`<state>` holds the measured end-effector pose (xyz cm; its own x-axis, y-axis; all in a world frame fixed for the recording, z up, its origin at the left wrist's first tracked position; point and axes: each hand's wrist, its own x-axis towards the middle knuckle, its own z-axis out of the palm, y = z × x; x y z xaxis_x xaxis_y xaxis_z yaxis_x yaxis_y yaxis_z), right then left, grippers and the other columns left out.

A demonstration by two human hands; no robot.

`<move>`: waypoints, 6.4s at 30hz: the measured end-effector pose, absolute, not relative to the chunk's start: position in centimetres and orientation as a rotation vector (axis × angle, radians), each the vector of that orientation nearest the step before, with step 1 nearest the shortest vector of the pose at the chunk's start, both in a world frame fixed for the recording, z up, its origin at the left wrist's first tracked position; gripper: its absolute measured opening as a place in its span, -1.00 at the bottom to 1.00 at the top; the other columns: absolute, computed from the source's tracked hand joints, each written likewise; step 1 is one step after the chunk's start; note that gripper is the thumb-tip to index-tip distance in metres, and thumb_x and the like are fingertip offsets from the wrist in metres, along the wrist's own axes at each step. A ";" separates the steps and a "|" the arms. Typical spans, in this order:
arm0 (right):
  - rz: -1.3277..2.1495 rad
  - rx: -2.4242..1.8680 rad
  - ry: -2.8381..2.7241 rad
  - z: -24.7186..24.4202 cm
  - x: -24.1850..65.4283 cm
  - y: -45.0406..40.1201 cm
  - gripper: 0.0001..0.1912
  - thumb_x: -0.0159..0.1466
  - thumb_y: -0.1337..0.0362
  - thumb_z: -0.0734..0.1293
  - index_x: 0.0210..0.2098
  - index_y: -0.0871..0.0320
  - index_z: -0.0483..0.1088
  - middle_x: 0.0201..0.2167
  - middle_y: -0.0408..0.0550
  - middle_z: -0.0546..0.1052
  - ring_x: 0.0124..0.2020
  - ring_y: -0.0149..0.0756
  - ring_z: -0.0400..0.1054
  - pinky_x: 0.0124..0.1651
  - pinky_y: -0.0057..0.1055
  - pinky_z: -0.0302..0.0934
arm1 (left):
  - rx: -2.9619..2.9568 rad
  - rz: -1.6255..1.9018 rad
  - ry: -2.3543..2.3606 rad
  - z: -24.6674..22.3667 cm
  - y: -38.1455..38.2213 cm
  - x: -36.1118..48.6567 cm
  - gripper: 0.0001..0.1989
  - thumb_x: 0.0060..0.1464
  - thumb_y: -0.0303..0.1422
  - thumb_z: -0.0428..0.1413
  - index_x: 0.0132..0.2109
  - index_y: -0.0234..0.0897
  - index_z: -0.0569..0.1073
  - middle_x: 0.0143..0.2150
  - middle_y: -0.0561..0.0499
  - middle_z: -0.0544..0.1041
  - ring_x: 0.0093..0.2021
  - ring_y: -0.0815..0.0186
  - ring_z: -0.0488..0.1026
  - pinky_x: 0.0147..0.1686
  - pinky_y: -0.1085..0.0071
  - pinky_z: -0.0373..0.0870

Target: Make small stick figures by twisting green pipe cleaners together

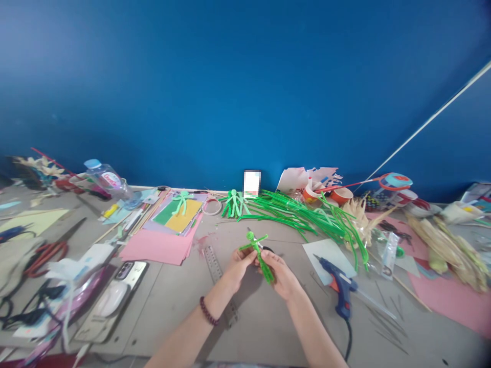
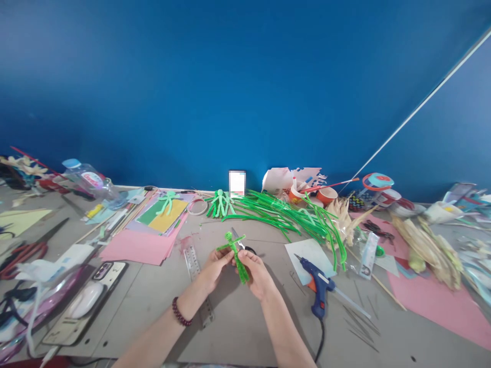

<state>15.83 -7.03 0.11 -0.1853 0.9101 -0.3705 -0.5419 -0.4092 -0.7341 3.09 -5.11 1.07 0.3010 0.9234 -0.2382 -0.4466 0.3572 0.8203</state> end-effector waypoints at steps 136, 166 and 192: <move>1.646 -1.021 -0.515 0.2 15.4 -7.2 -0.70 -0.14 0.13 0.53 -0.52 0.21 0.50 -0.60 -0.10 0.51 -0.58 -0.38 0.34 -0.46 -0.46 0.23 | 0.799 1.072 0.923 1.2 -4.1 2.3 -0.70 -0.35 -0.29 0.38 -0.38 -0.33 0.57 -0.41 -0.04 0.59 -0.39 0.30 0.48 -0.27 0.39 0.37; 1.600 -0.963 -0.522 0.1 15.4 -7.0 -0.70 -0.10 0.12 0.53 -0.53 0.17 0.42 -0.62 -0.21 0.41 -0.57 -0.46 0.23 -0.45 -0.50 0.15 | 0.933 0.928 0.860 2.1 -4.6 2.1 -0.65 -0.28 -0.27 0.35 -0.30 -0.35 0.51 -0.42 0.01 0.53 -0.42 0.37 0.42 -0.38 0.46 0.33; 1.412 -1.148 -0.809 -0.4 16.2 -6.8 -0.66 -0.07 0.06 0.49 -0.49 0.23 0.49 -0.62 -0.10 0.48 -0.63 -0.46 0.18 -0.53 -0.47 0.02 | 1.250 0.845 0.935 1.4 -4.5 2.1 -0.64 -0.11 -0.10 0.18 -0.48 -0.37 0.46 -0.62 0.05 0.38 -0.61 0.47 0.17 -0.57 0.48 0.05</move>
